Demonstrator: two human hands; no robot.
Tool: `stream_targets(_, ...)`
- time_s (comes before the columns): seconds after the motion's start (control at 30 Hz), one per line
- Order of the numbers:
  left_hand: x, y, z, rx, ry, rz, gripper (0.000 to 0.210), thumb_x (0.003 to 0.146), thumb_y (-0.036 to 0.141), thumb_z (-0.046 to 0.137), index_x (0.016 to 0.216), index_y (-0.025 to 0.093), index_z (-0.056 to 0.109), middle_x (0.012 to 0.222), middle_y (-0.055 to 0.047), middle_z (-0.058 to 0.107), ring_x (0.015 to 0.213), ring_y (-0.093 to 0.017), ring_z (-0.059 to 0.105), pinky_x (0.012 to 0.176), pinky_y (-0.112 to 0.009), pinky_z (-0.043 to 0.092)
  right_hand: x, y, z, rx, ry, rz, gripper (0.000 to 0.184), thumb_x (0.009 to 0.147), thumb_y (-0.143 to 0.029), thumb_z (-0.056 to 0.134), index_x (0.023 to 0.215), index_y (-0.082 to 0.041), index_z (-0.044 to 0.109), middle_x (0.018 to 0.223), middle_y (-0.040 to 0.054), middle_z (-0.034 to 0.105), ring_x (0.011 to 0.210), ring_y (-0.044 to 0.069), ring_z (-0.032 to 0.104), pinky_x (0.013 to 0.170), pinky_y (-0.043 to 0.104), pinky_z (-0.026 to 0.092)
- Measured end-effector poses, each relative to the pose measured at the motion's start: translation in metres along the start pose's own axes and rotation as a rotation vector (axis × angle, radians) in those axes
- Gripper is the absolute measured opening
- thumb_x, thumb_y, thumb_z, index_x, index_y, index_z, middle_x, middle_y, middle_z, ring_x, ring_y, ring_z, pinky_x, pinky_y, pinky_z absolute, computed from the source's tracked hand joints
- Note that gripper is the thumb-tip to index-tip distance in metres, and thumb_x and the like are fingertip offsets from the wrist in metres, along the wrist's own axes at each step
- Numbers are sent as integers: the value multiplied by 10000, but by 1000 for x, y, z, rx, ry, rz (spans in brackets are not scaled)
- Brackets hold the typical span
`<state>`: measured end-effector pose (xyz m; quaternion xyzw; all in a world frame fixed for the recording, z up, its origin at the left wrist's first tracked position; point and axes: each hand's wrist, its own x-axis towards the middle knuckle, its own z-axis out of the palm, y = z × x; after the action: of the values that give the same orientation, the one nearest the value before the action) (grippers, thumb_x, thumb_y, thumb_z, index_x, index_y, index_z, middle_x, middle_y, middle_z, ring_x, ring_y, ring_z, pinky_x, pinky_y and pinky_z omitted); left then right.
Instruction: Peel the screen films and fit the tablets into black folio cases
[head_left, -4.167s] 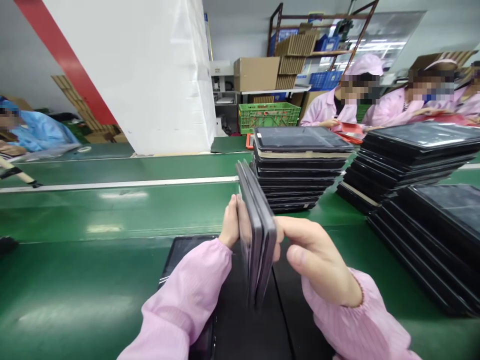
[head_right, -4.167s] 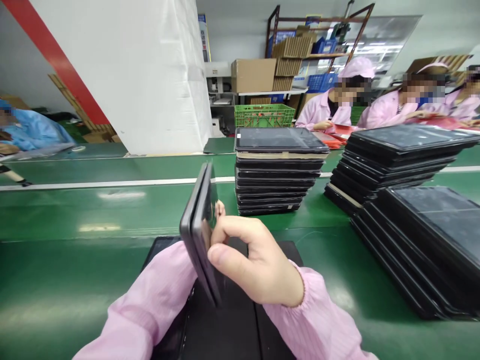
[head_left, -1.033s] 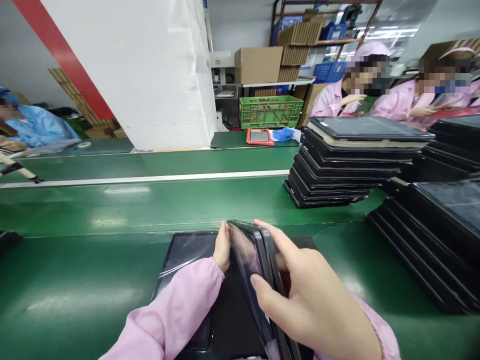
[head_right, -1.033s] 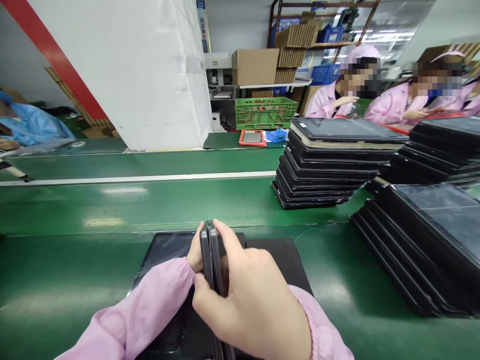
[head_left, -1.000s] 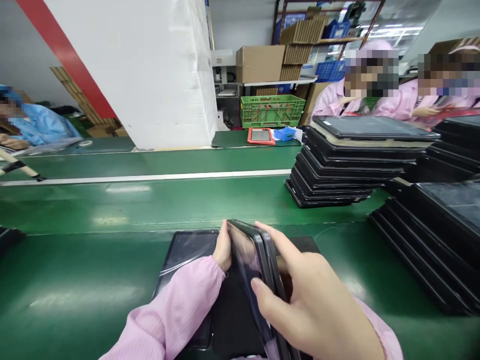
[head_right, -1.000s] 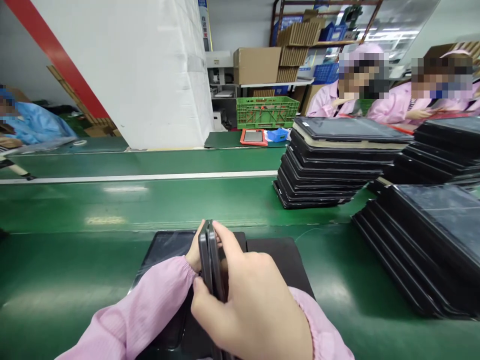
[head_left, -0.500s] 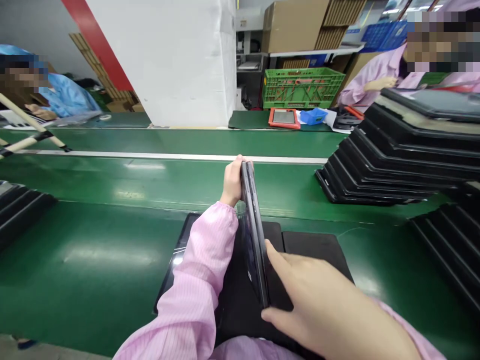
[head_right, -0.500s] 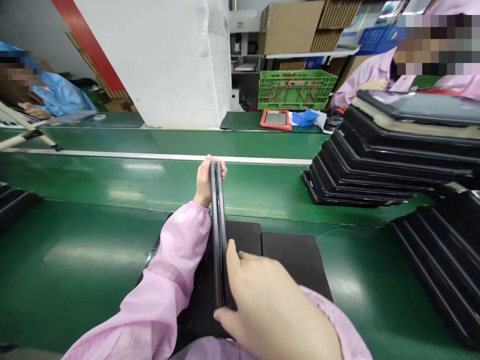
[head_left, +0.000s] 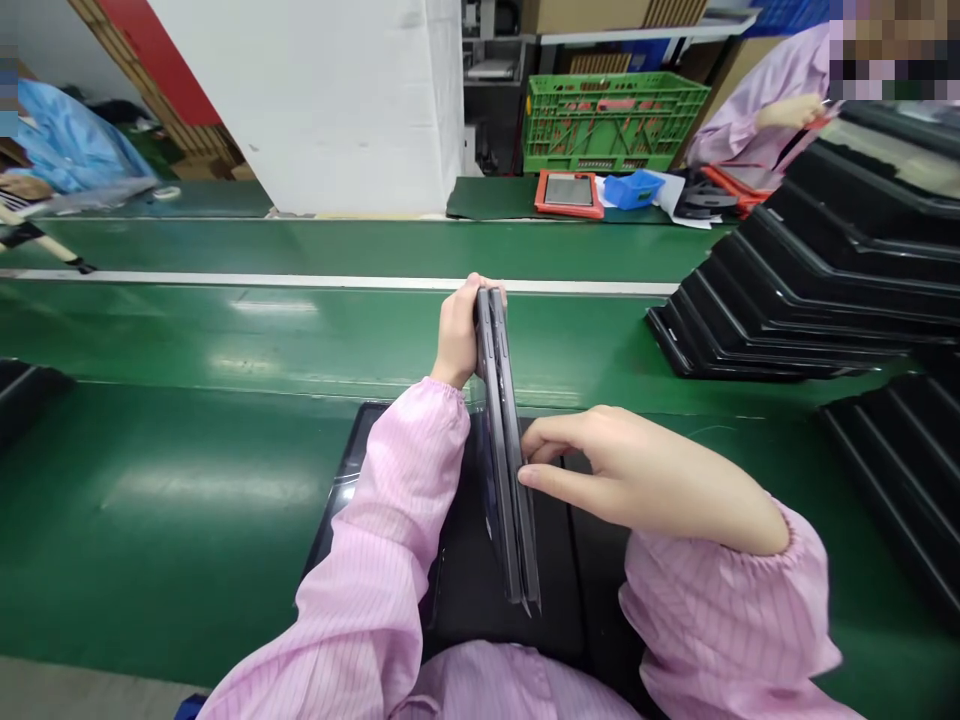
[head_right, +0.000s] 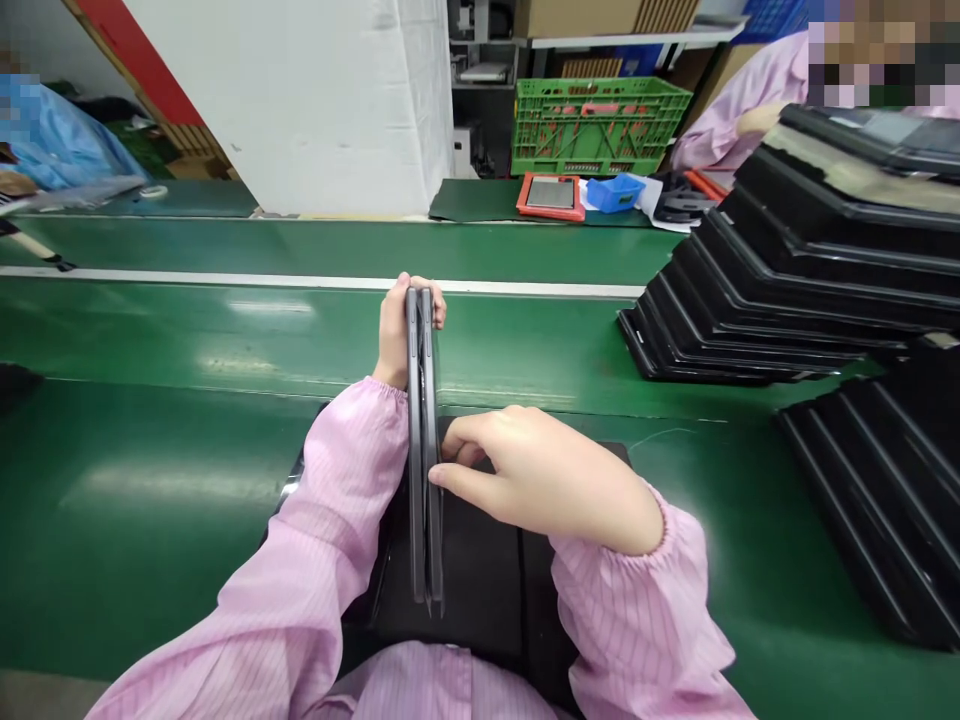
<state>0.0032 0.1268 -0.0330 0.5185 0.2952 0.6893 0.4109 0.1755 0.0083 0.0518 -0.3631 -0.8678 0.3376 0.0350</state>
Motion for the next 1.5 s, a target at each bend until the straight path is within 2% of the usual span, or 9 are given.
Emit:
stream_targets(0.3, -1, -1, 2, -26, 33, -9, 521, 974, 533, 392, 630, 197, 594, 602, -4, 496, 533, -125, 473, 551, -266, 391, 0, 9, -1, 5, -49, -84, 152, 967, -265, 512, 868, -203, 610, 803, -20, 673, 672, 139, 575, 632, 275, 374)
stream_targets(0.47, -1, -2, 2, -15, 7, 44, 566, 953, 608, 371, 621, 198, 578, 579, 1, 474, 525, -125, 462, 523, -263, 378, 1, 9, -1, -23, -49, -98, 132, 956, -231, 504, 879, -204, 606, 806, -30, 664, 666, 130, 562, 626, 273, 365)
stream_targets(0.6, -1, -3, 2, -14, 22, 44, 596, 929, 670, 353, 637, 205, 586, 590, 4, 472, 515, -125, 459, 508, -268, 382, 2, 8, -2, -24, -51, -68, 121, 941, -233, 508, 856, -205, 590, 791, -37, 661, 670, 128, 561, 632, 269, 369)
stream_targets(0.8, 1, -5, 0, -1, 6, 68, 537, 943, 604, 394, 631, 207, 578, 611, 2, 494, 522, -125, 465, 514, -273, 385, 2, 7, -1, 22, -36, -21, 104, 936, -259, 521, 854, -215, 568, 780, -47, 669, 696, 129, 588, 649, 264, 392)
stream_targets(1.1, 0, -10, -2, 83, 71, 48, 476, 943, 566, 399, 667, 214, 562, 629, 0, 538, 544, -131, 490, 561, -274, 426, 0, 6, 1, -7, 50, 14, 51, 887, -234, 539, 853, -219, 573, 828, -42, 675, 742, 139, 611, 690, 282, 420)
stream_targets(1.5, -2, 0, 8, 78, 60, 76, 511, 946, 577, 406, 653, 203, 597, 598, -1, 538, 508, -123, 477, 508, -267, 405, -1, 0, -1, -54, 74, 63, 77, 811, -253, 573, 756, -219, 531, 720, -59, 632, 647, 133, 555, 628, 288, 397)
